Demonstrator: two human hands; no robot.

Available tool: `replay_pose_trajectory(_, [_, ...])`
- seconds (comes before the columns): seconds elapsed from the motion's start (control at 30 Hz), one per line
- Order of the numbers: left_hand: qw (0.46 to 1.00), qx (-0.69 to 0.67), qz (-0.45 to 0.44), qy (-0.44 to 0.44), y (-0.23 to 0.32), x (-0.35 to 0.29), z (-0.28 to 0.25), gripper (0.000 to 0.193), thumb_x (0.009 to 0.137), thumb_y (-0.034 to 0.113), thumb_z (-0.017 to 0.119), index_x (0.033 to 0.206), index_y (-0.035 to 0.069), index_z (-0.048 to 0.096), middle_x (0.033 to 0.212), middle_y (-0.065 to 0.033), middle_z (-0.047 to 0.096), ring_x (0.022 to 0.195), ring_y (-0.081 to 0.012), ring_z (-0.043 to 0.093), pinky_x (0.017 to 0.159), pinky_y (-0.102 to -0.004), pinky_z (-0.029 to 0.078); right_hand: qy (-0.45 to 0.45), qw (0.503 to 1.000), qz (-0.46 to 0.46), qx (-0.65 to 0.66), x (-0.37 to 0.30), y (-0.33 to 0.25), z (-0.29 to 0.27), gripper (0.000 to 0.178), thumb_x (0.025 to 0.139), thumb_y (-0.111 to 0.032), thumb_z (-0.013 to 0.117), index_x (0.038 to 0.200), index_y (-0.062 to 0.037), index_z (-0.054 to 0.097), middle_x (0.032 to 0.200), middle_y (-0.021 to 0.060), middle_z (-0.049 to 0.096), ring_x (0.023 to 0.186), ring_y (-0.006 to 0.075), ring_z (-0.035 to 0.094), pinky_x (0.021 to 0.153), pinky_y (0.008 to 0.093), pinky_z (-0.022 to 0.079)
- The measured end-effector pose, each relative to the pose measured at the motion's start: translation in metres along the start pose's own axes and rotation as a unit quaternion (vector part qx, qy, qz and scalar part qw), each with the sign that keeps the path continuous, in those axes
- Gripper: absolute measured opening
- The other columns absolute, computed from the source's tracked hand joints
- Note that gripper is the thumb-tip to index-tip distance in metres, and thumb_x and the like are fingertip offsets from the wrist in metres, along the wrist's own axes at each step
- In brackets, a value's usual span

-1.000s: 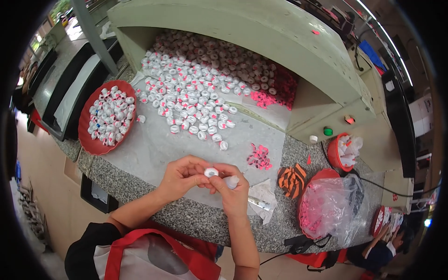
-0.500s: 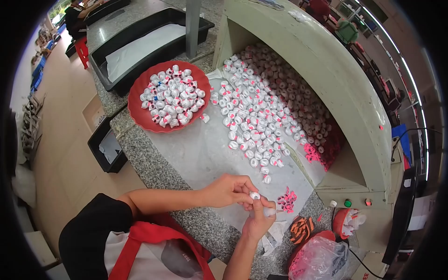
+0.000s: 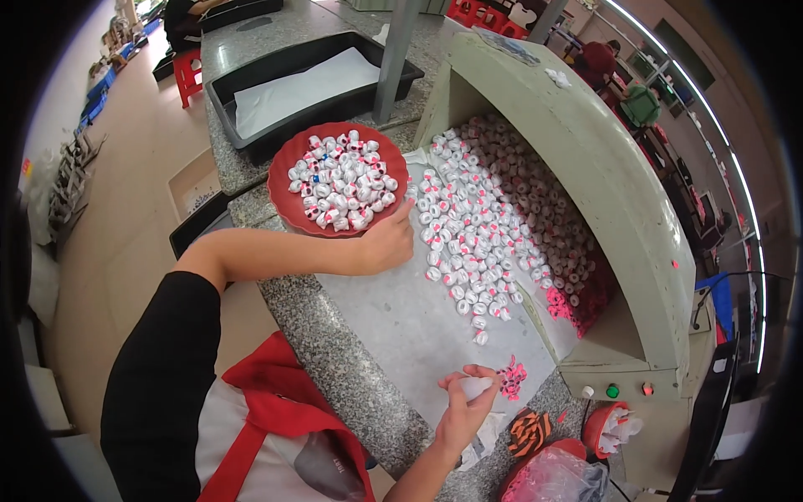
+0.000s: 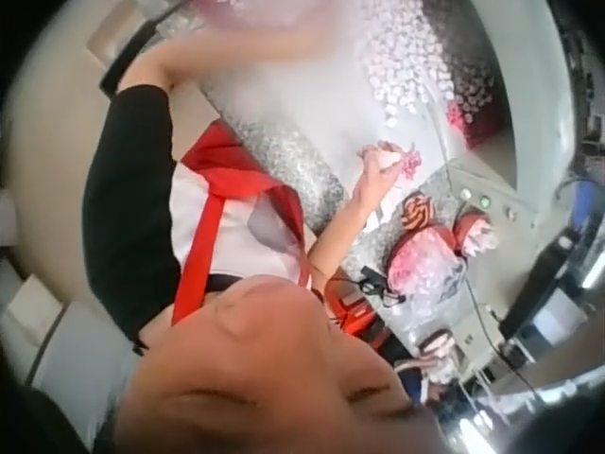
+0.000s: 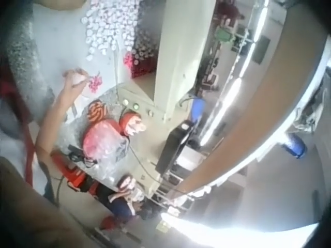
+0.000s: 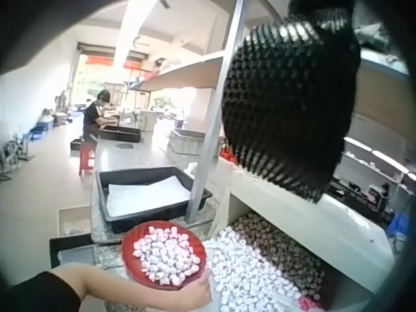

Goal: Applying glue to small plastic toy components and assembling them at a workbench.

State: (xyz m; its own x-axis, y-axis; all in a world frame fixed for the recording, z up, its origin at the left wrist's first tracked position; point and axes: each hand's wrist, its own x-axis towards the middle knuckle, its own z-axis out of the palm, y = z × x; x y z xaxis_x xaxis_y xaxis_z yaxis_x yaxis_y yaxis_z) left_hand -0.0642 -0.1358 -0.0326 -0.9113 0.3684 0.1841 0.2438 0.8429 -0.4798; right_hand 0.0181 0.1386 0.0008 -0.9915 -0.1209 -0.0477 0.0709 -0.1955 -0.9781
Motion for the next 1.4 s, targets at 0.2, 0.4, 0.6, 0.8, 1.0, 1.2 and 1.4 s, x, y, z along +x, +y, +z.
replay_pose_trajectory(0.2, [0.941, -0.318, -0.038, 0.112, -0.016, 0.001, -0.032, 0.018, 0.076, 0.012, 0.054, 0.09, 0.001, 0.058, 0.087, -0.0082, 0.058, 0.072, -0.019, 0.058, 0.069, -0.029, 0.05, 0.062, 0.997, -0.053, -0.004, -0.006, -0.008, -0.008, 0.042, 0.072, 0.007, 0.053, 0.109, -0.0037, 0.037, 0.094, 0.009, 0.047, 0.071, 0.0167, 0.055, 0.07, 0.0332, 0.05])
replay_pose_trajectory(0.4, [0.067, -0.984, -0.134, -0.092, 0.057, 0.004, -0.102, 0.026, 0.084, 0.011, 0.052, 0.106, -0.002, 0.053, 0.099, -0.009, 0.058, 0.08, -0.0177, 0.06, 0.07, -0.0246, 0.05, 0.154, 0.983, -0.092, -0.041, -0.006, -0.042, -0.005, 0.028, 0.076, -0.001, 0.052, 0.104, -0.0014, 0.044, 0.077, 0.0067, 0.05, 0.063, 0.0126, 0.053, 0.051, 0.0214, 0.043])
replay_pose_trajectory(0.6, [0.094, -0.985, -0.108, -0.101, 0.098, 0.007, -0.108, 0.035, 0.082, 0.007, 0.053, 0.116, -0.001, 0.047, 0.104, -0.0124, 0.057, 0.088, -0.0219, 0.059, 0.075, -0.0252, 0.049, 0.28, 0.925, -0.251, -0.056, -0.018, -0.035, -0.011, 0.028, 0.071, -0.012, 0.053, 0.095, 0.0003, 0.048, 0.079, 0.0049, 0.049, 0.058, 0.0076, 0.043, 0.048, 0.0177, 0.035])
replay_pose_trajectory(0.8, [0.081, -0.983, -0.142, -0.086, 0.101, 0.003, -0.098, 0.037, 0.079, 0.004, 0.057, 0.114, 0.0, 0.048, 0.102, -0.0117, 0.057, 0.089, -0.0209, 0.059, 0.076, -0.0264, 0.049, 0.283, 0.908, -0.263, -0.163, -0.03, -0.039, 0.008, 0.027, 0.068, -0.01, 0.053, 0.092, 0.0014, 0.048, 0.085, 0.0079, 0.049, 0.073, 0.0149, 0.049, 0.067, 0.0261, 0.043])
replay_pose_trajectory(1.0, [0.28, -0.949, -0.142, -0.02, 0.101, -0.002, -0.112, 0.041, 0.075, -0.008, 0.056, 0.115, -0.002, 0.047, 0.105, -0.0128, 0.054, 0.093, -0.0213, 0.057, 0.078, -0.028, 0.049, 0.191, 0.907, -0.266, -0.267, -0.041, -0.032, 0.007, 0.028, 0.068, -0.009, 0.056, 0.091, 0.0037, 0.049, 0.085, 0.0099, 0.051, 0.076, 0.015, 0.05, 0.07, 0.0264, 0.043])
replay_pose_trajectory(1.2, [0.331, -0.936, -0.102, 0.058, 0.107, -0.003, -0.111, 0.04, 0.075, -0.011, 0.054, 0.114, -0.004, 0.047, 0.106, -0.0132, 0.051, 0.094, -0.0232, 0.057, 0.078, -0.0288, 0.049, 0.167, 0.868, -0.354, -0.306, -0.034, -0.031, 0.006, 0.026, 0.064, -0.004, 0.062, 0.087, 0.0012, 0.054, 0.069, 0.0121, 0.058, 0.053, 0.019, 0.056, 0.051, 0.0263, 0.046])
replay_pose_trajectory(1.4, [0.324, -0.937, -0.111, 0.063, 0.106, -0.002, -0.114, 0.037, 0.075, -0.01, 0.055, 0.111, -0.005, 0.049, 0.102, -0.0101, 0.051, 0.092, -0.0197, 0.057, 0.078, -0.0265, 0.049, 0.161, 0.865, -0.365, -0.305, -0.03, -0.028, 0.005, 0.026, 0.063, -0.002, 0.062, 0.087, 0.0012, 0.054, 0.067, 0.0116, 0.058, 0.05, 0.0188, 0.055, 0.047, 0.0257, 0.045])
